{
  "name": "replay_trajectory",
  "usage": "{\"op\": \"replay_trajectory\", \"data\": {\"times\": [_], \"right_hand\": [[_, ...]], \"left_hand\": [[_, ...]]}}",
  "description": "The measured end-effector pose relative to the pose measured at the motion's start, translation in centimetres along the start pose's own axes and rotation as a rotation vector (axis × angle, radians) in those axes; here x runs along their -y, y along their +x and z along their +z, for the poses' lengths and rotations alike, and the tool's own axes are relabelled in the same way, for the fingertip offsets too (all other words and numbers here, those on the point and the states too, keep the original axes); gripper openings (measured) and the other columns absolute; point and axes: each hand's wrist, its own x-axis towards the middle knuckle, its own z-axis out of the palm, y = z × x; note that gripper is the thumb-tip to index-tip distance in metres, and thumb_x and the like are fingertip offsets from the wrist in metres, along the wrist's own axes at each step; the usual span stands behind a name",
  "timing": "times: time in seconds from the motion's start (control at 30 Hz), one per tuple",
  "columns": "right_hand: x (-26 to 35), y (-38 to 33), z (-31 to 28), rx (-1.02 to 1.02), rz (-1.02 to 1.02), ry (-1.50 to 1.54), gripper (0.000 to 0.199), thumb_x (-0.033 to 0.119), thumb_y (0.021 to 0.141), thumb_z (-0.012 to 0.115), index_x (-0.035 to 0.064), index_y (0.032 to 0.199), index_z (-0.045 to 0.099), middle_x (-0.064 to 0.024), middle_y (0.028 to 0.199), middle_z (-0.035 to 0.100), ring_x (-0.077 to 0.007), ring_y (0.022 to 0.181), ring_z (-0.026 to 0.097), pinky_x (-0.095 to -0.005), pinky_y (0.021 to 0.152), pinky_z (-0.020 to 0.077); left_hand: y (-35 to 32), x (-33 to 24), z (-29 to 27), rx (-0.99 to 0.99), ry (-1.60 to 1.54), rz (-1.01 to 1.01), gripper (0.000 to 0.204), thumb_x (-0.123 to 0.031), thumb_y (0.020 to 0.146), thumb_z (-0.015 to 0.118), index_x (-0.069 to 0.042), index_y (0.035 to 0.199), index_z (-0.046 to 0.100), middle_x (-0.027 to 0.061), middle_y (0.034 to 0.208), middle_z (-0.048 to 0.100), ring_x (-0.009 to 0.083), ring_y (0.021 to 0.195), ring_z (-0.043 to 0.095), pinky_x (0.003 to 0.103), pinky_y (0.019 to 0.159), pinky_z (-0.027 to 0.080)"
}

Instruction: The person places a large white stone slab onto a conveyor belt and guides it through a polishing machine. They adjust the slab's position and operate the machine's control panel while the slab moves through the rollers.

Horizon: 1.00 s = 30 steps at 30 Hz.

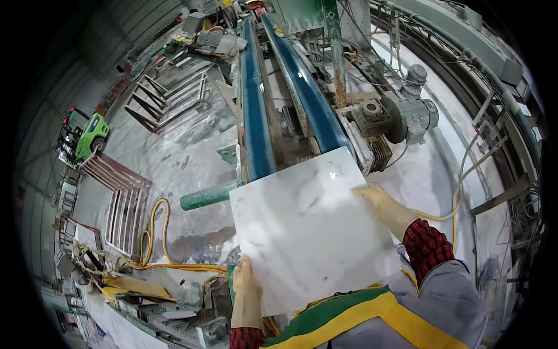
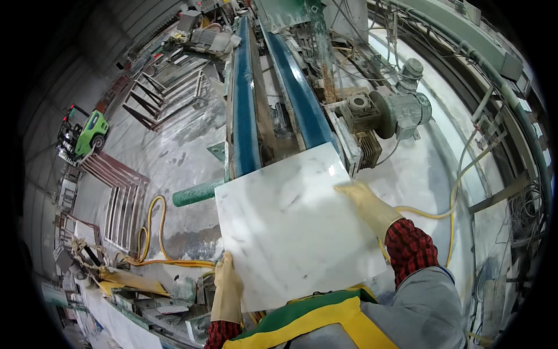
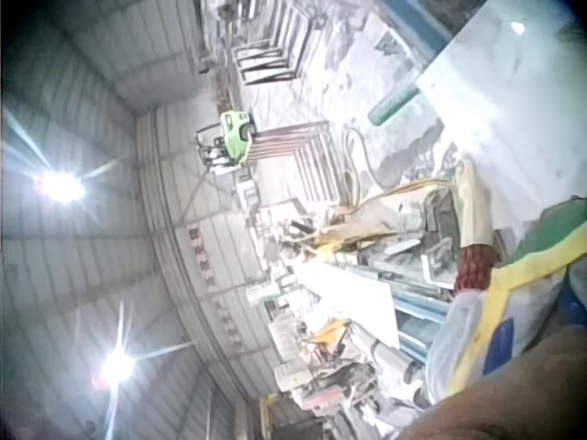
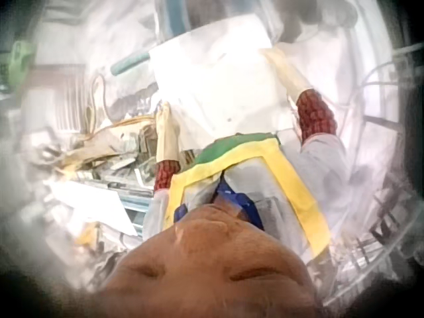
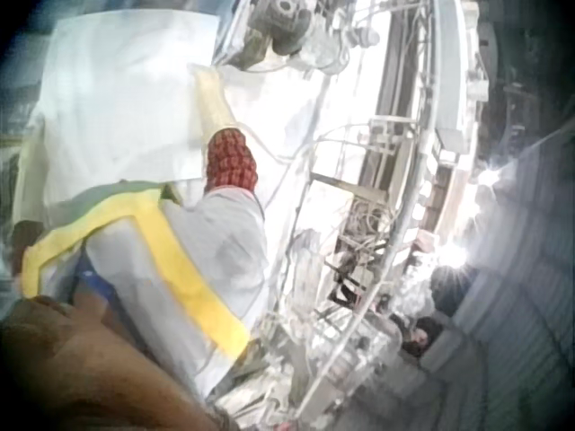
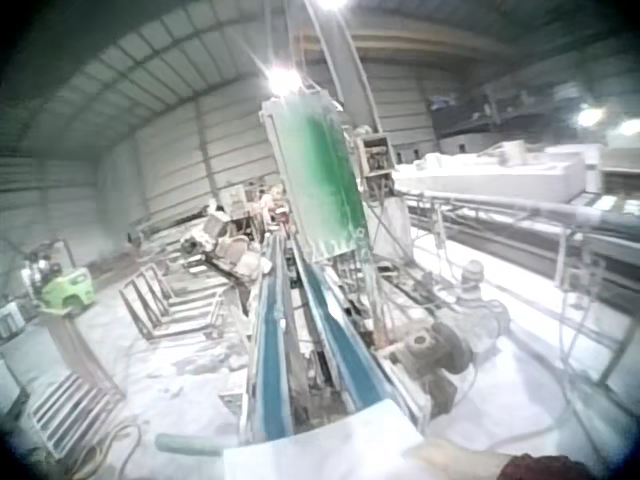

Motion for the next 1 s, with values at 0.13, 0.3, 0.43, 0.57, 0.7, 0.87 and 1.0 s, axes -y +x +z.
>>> {"op": "replay_trajectory", "data": {"times": [0.13, 0.3, 0.43, 0.57, 0.7, 0.87, 1.0], "right_hand": [[2.7, 3.6, -1.1, 0.019, 0.069, -0.051, 0.054, 0.012, 0.092, 0.084, 0.002, 0.141, 0.066, -0.0118, 0.14, 0.069, -0.0288, 0.127, 0.066, -0.049, 0.106, 0.0552], [3.4, 6.1, -2.1, 0.028, -1.162, -0.922, 0.048, 0.021, 0.098, 0.077, 0.002, 0.141, 0.069, -0.0096, 0.135, 0.072, -0.0235, 0.13, 0.062, -0.0387, 0.111, 0.0481], [9.1, 5.3, 3.6, 0.066, -0.26, -0.037, 0.05, 0.03, 0.098, 0.077, 0.0009, 0.138, 0.072, -0.0112, 0.132, 0.074, -0.0228, 0.12, 0.066, -0.0373, 0.103, 0.0518], [9.4, 7.6, 4.9, 0.016, -0.275, -0.242, 0.041, 0.026, 0.11, 0.059, -0.0001, 0.139, 0.071, -0.0154, 0.135, 0.072, -0.023, 0.127, 0.065, -0.0378, 0.111, 0.0499], [9.6, 7.7, 5.0, -0.109, -0.215, -0.313, 0.048, 0.033, 0.106, 0.067, 0.0001, 0.141, 0.069, -0.0133, 0.125, 0.075, -0.0235, 0.115, 0.069, -0.0368, 0.101, 0.0533], [7.5, 3.8, 3.0, -0.003, 0.062, 0.1, 0.053, 0.043, 0.104, 0.073, -0.0006, 0.133, 0.072, -0.0068, 0.118, 0.077, -0.0162, 0.101, 0.07, -0.0285, 0.087, 0.0547], [-3.9, 0.1, -0.9, -0.065, 0.213, -0.004, 0.053, 0.046, 0.108, 0.067, -0.0003, 0.133, 0.072, -0.0046, 0.117, 0.076, -0.013, 0.1, 0.069, -0.0303, 0.086, 0.0549]], "left_hand": [[6.3, -2.8, -0.3, 0.11, 0.067, 0.102, 0.051, -0.013, 0.104, 0.062, -0.002, 0.153, 0.052, 0.0264, 0.135, 0.067, 0.0436, 0.121, 0.066, 0.049, 0.101, 0.054], [16.3, 0.2, 3.2, -0.283, 0.129, 0.57, 0.054, -0.043, 0.111, 0.047, -0.001, 0.138, 0.068, 0.0249, 0.123, 0.075, 0.0419, 0.113, 0.071, 0.047, 0.1, 0.054], [19.6, -6.3, -0.8, 0.118, -0.38, -0.082, 0.068, -0.056, 0.111, 0.035, -0.004, 0.128, 0.075, 0.0222, 0.118, 0.078, 0.0397, 0.111, 0.073, 0.046, 0.1, 0.053], [21.6, -6.3, -2.1, 0.09, -0.321, -0.01, 0.063, -0.053, 0.108, 0.039, -0.006, 0.125, 0.077, 0.0217, 0.119, 0.078, 0.0391, 0.113, 0.073, 0.047, 0.1, 0.053], [22.4, -8.6, -3.3, 0.143, -0.364, -0.21, 0.06, -0.051, 0.106, 0.042, -0.006, 0.121, 0.079, 0.0218, 0.115, 0.079, 0.0395, 0.109, 0.073, 0.047, 0.097, 0.053], [22.8, -8.3, -2.5, 0.083, -0.436, -0.264, 0.06, -0.05, 0.105, 0.041, -0.005, 0.119, 0.079, 0.0215, 0.109, 0.079, 0.0377, 0.099, 0.074, 0.046, 0.093, 0.054], [24.5, -8.5, -1.3, 0.136, -0.599, -0.311, 0.065, -0.056, 0.106, 0.043, -0.003, 0.116, 0.079, 0.0182, 0.106, 0.08, 0.0323, 0.098, 0.074, 0.044, 0.092, 0.054]]}}
